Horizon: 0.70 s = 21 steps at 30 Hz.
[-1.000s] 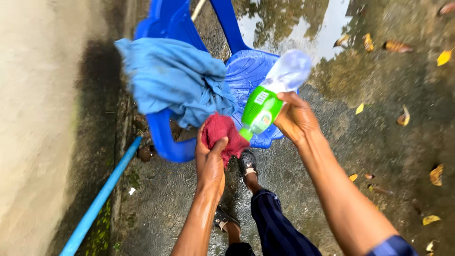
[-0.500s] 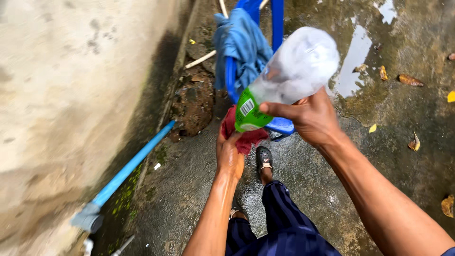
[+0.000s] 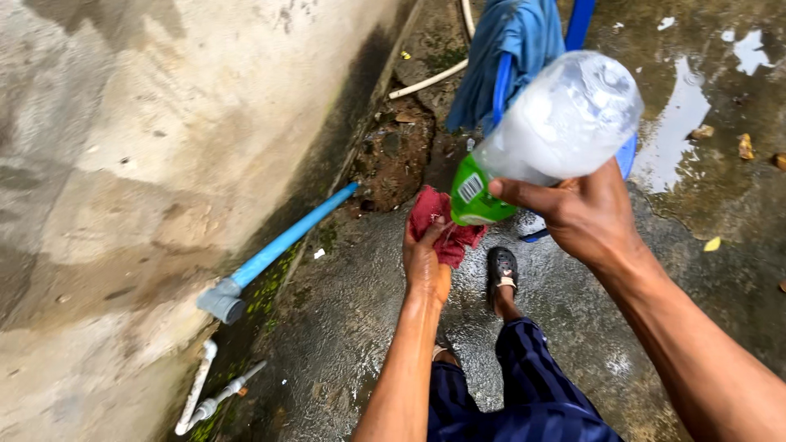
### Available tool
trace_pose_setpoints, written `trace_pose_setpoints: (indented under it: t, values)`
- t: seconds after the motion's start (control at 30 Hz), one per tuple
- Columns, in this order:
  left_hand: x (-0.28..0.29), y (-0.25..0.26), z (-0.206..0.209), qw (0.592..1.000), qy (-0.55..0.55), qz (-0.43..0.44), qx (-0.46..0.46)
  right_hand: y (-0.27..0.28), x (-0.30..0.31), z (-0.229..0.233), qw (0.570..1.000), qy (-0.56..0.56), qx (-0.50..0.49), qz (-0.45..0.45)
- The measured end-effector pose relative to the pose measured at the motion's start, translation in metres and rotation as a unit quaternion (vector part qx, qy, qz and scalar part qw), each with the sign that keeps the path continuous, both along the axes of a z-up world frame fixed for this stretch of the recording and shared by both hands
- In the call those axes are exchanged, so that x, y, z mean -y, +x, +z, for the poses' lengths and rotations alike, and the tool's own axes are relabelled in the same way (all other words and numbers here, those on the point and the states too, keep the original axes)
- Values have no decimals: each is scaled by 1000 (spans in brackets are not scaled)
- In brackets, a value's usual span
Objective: The person wipes the exterior glass of a sliding window using a cloth, applying a liquid from a bottle to the cloth between wipes, and finishes by drying the surface with a different larger cloth.
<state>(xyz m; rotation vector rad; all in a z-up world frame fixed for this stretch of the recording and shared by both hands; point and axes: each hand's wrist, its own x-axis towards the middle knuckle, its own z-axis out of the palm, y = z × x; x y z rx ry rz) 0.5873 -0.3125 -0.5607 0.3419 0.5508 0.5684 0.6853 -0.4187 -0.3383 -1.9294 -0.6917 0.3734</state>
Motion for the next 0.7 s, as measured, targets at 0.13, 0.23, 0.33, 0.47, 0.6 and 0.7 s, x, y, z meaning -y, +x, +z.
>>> trace_pose_setpoints:
  t: [0.13, 0.23, 0.33, 0.47, 0.6, 0.7]
  values:
    - [-1, -4, -5, 999, -13, -15, -32, -5, 1, -3, 999, -28, 3, -32]
    - [4, 6, -5, 999, 0, -33, -24, 9, 7, -12, 994, -45, -37, -93]
    - [15, 26, -1, 998, 9, -58, -4, 42, 22, -41, 992, 27, -77, -94]
    - [31, 68, 3, 996, 40, -80, 14, 127, 53, -124, 861, 241, -398, -204]
    - [54, 113, 3, 993, 53, -99, -39, 204, 95, -236, 722, 189, -609, -269]
    - [71, 154, -8, 988, 37, -130, -68, 251, 116, -306, 652, 124, -697, -271]
